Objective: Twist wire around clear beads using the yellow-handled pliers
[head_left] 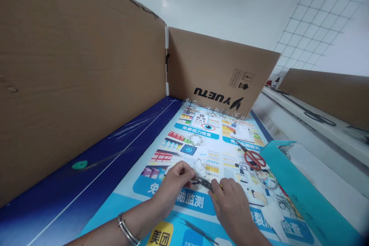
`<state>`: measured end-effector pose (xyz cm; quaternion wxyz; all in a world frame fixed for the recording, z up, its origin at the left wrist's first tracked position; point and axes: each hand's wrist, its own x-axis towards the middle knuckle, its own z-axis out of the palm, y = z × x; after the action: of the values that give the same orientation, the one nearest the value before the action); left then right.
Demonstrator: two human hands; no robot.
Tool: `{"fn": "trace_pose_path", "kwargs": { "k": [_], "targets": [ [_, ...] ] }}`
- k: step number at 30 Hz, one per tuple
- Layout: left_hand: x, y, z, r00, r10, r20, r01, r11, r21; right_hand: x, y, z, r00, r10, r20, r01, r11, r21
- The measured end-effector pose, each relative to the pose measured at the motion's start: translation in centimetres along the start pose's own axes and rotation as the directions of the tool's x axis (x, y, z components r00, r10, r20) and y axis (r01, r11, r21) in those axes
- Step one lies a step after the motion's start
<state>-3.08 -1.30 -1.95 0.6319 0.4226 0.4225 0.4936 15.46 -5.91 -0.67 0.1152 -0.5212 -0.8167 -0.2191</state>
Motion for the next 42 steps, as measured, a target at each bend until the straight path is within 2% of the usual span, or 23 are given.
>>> {"fn": "trace_pose_path", "kwargs": {
  "k": [27, 35, 42],
  "targets": [
    [-0.5, 0.9, 0.3, 0.999, -0.014, 0.033, 0.012, 0.997, 0.070, -0.3, -0.3, 0.2, 0.999, 0.019, 0.028, -0.020, 0.999, 0.042],
    [-0.5, 1.1, 0.3, 0.999, -0.020, 0.041, 0.017, 0.998, 0.066, -0.5, -0.3, 0.2, 0.996, 0.041, 0.082, -0.048, 0.995, 0.088],
    [-0.1, 0.5, 0.0, 1.000, 0.000, 0.029, -0.002, 0.998, 0.058, -0.1, 0.0, 0.2, 0.975, 0.089, 0.203, -0.143, 0.952, 0.269]
  ]
}}
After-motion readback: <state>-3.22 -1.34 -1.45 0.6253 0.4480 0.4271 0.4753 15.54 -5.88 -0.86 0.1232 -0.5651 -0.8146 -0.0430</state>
